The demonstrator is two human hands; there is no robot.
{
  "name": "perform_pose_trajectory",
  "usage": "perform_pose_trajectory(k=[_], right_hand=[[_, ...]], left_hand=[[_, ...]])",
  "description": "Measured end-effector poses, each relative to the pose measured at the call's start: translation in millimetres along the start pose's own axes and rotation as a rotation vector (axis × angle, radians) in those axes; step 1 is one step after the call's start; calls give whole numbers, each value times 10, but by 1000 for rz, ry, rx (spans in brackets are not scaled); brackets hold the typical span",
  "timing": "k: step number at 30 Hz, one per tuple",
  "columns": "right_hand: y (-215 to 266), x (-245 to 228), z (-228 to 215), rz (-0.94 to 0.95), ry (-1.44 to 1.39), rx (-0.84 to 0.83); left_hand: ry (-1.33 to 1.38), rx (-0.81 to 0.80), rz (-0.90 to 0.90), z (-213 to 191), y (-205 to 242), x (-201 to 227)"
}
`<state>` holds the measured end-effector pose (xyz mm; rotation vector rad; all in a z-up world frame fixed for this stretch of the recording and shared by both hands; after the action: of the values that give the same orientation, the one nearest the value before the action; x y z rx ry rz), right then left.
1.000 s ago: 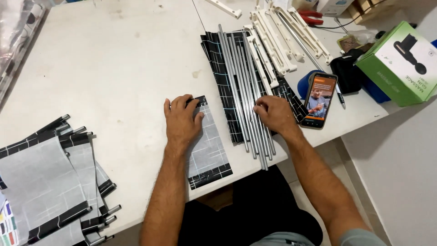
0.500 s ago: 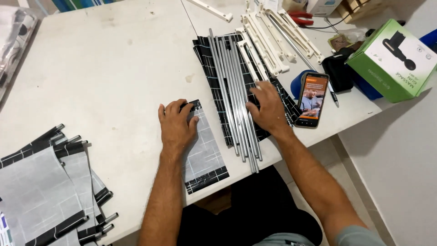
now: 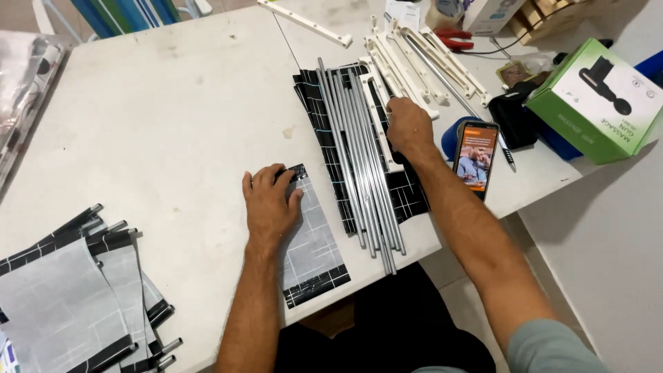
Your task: Assembling a modular storage rack by sliding metal rods into the sleeves of patterned sheets
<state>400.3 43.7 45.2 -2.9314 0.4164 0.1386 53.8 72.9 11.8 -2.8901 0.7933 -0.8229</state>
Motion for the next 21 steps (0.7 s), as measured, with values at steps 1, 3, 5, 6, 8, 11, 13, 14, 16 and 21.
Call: perform_pose_trajectory(k=[1, 3, 5, 6, 8, 11, 13, 14, 16, 21], right_hand=[[-12, 13, -15, 23, -26, 0], [-133, 170, 148, 78, -26, -21], [-289, 297, 189, 127, -22, -25], [-325, 351, 221, 158, -26, -70], [-360, 438, 299, 186, -29, -117], [-258, 327, 194, 259, -177, -182], [-45, -73, -325, 280, -253, -254], [-111, 38, -203, 278, -254, -252], [-295, 256, -83, 244, -255, -103], [-279, -612, -226, 21, -483, -118]], left_hand=[[1, -12, -10, 15, 17, -12], [6, -19, -11, 19, 43, -22], [11, -9, -4, 1, 2, -19], [13, -14, -5, 13, 5, -20], [13, -20, -11, 26, 4, -24], [7, -16, -11, 1, 16, -19], [11, -27, -12, -26, 20, 15], [10, -24, -12, -18, 17, 0], [16, -19, -2, 2, 14, -14], [24, -4, 7, -19, 55, -5]])
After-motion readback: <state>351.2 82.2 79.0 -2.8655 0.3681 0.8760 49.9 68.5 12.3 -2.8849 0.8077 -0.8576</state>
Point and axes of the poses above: each hand's wrist, its own y-axis away from the middle knuckle, its own z-axis out of the palm, x = y × z, the point moved 9 cm from there along -y, towards the middle knuckle, and after that the axes turned 10 degrees about -z, right-handed, at the moved point
